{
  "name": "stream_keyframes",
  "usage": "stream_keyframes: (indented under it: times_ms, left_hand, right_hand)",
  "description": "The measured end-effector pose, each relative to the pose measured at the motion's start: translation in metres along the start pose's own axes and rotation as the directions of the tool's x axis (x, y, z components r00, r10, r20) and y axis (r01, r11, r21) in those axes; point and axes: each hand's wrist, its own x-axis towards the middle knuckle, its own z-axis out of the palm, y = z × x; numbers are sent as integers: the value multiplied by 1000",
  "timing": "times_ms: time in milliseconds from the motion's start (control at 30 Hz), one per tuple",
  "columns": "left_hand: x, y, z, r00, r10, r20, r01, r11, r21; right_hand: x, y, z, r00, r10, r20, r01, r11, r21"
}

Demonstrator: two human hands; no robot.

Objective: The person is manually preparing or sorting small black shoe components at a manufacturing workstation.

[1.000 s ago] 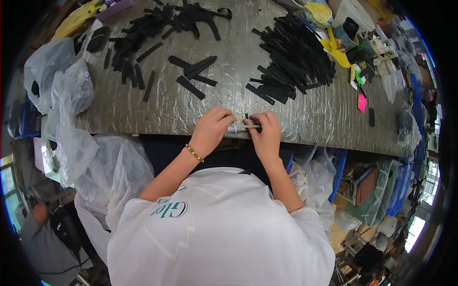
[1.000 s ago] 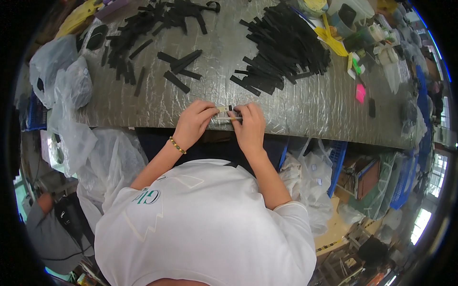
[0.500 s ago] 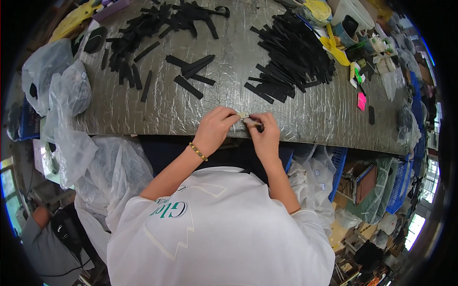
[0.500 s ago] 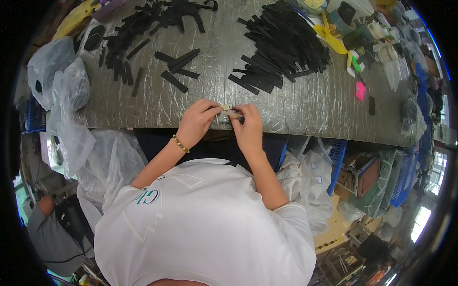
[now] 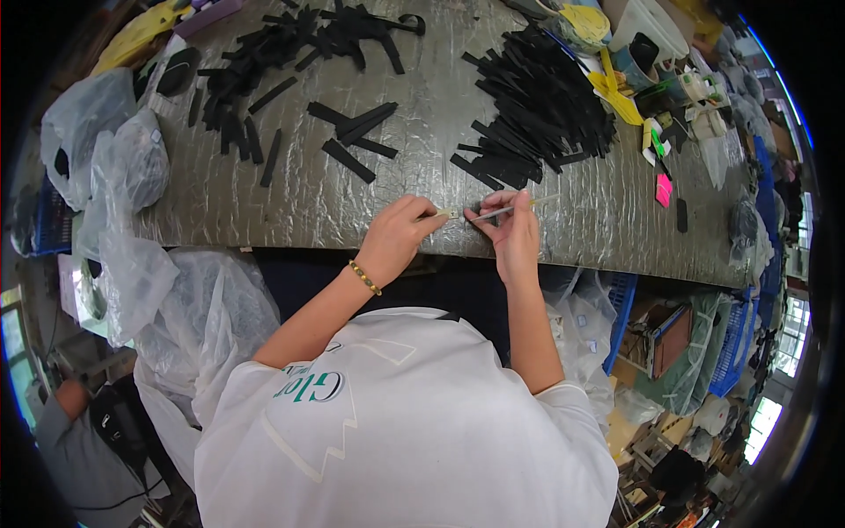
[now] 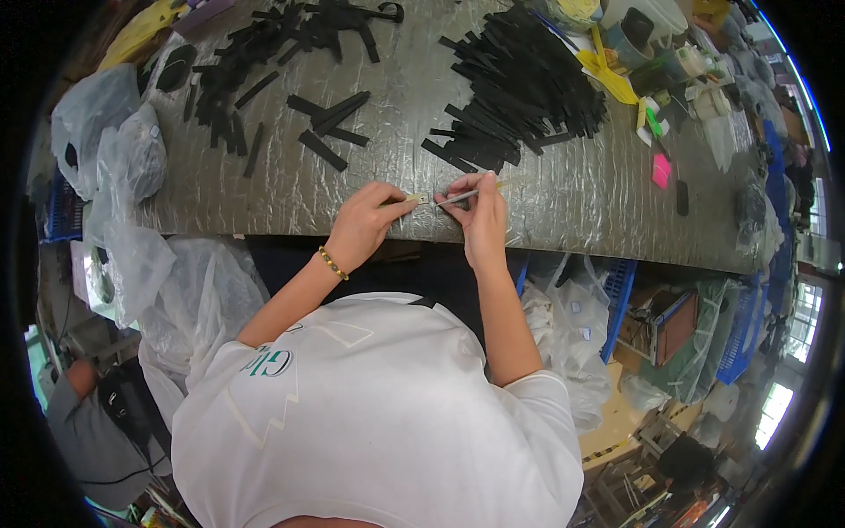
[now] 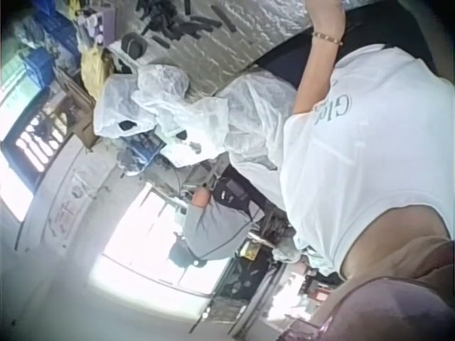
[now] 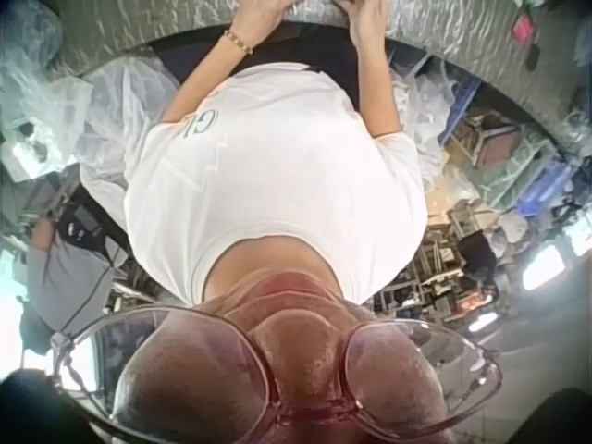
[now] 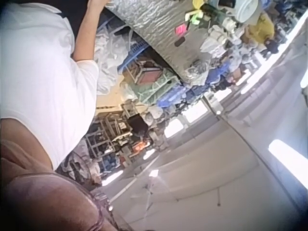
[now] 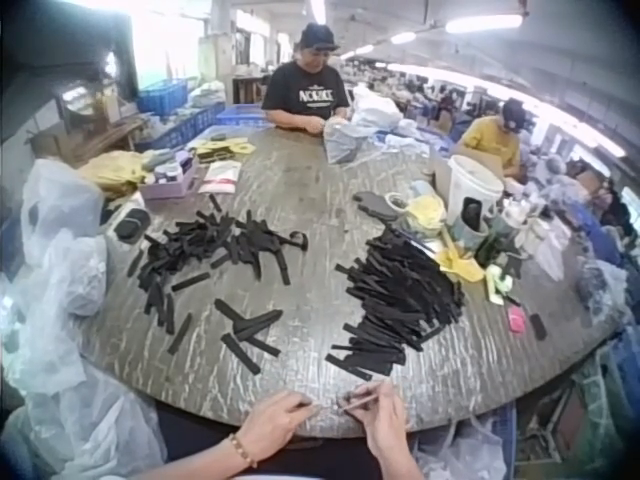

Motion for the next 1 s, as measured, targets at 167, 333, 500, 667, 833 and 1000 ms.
stream_keyframes:
  times_ms: [167,333,500,667,833,1000]
  left_hand:
    - [0,-2,0,1000,3,11,-3,1000,0]
    - [0,-1,0,1000,3,12,-3,1000,0]
    - [-1,-1,0,1000,-4,19,5,1000,-5]
    - [0,-1,0,1000,-1,23,1,1000,4]
    - [1,-2,-1,999,31,23,-31,999,12]
    - [1,-3,-1,998,43,39,-45,998,49]
  right_hand:
    - [1,0,-1,1000,21,18,-21,1000,2]
    - [0,1,0,1000,-2,27,3,1000,-26]
    - [-1,1,1,999,-16,48,20,997,-75]
    - [0,2,4,998,31,55,-24,991,-130]
    - [2,2,4,998,33,57,-26,991,-131]
    - [-4,2,1,995,-97,35,100,831,-547]
